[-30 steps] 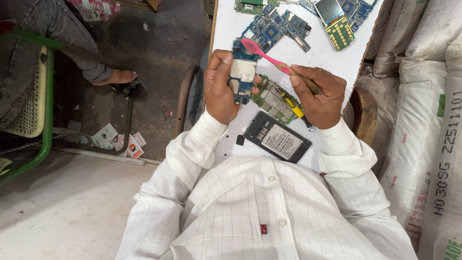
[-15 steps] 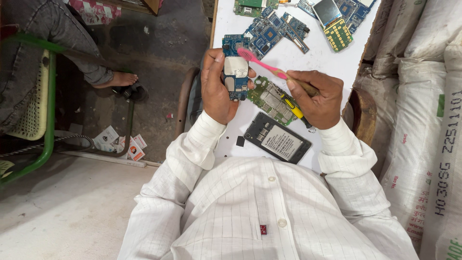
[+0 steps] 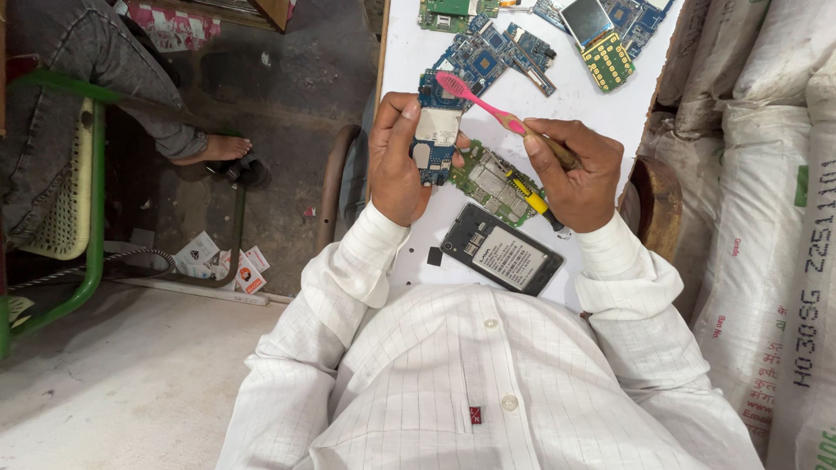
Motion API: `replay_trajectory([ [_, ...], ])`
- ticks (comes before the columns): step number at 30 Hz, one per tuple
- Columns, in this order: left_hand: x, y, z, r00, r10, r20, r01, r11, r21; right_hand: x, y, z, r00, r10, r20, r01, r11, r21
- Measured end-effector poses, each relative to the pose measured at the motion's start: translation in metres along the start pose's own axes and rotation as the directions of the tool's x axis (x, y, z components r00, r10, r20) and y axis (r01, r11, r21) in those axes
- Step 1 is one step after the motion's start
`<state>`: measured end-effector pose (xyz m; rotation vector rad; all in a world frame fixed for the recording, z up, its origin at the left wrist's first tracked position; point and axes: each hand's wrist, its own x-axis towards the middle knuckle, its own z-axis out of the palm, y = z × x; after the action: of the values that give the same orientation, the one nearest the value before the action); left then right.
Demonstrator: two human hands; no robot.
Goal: The person cleans a blue circuit board with a pink toothbrush, then uses a yellow screwdriver to scrape residue from a green circuit board. The person handles multiple circuit boards and a disassembled phone on the table.
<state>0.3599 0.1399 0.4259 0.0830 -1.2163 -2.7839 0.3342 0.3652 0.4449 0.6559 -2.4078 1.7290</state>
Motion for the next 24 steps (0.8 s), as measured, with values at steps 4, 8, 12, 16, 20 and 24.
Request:
replay_trajectory([
  [4,-0.014,-0.009,0.009,0.999,-0.024,0.032,0.022,0.997,0.073,-0.012,-0.004,-0.008,1.0,-0.007,-0.012,0.007,1.0,0.013],
  [8,-0.022,-0.008,0.008,0.999,-0.026,0.035,0.022,0.995,0.102,-0.017,-0.007,-0.008,1.0,-0.014,0.006,0.014,1.0,0.017],
  [12,-0.019,-0.004,0.006,0.999,-0.045,0.014,0.045,0.999,0.016,-0.015,-0.01,-0.005,1.0,-0.026,0.0,0.026,1.0,-0.016],
  [16,-0.024,-0.003,0.008,0.999,-0.04,-0.005,0.04,0.999,-0.009,-0.019,-0.012,-0.007,1.0,-0.006,-0.012,0.006,1.0,-0.011],
  [20,-0.028,-0.008,0.01,1.0,0.001,0.011,-0.002,1.0,0.002,-0.025,-0.012,-0.01,1.0,0.001,0.006,-0.001,1.0,-0.02],
  [24,-0.023,-0.012,0.008,1.0,0.005,-0.02,-0.005,1.0,-0.015,-0.023,-0.009,-0.009,0.997,-0.058,0.06,0.057,0.998,0.02],
])
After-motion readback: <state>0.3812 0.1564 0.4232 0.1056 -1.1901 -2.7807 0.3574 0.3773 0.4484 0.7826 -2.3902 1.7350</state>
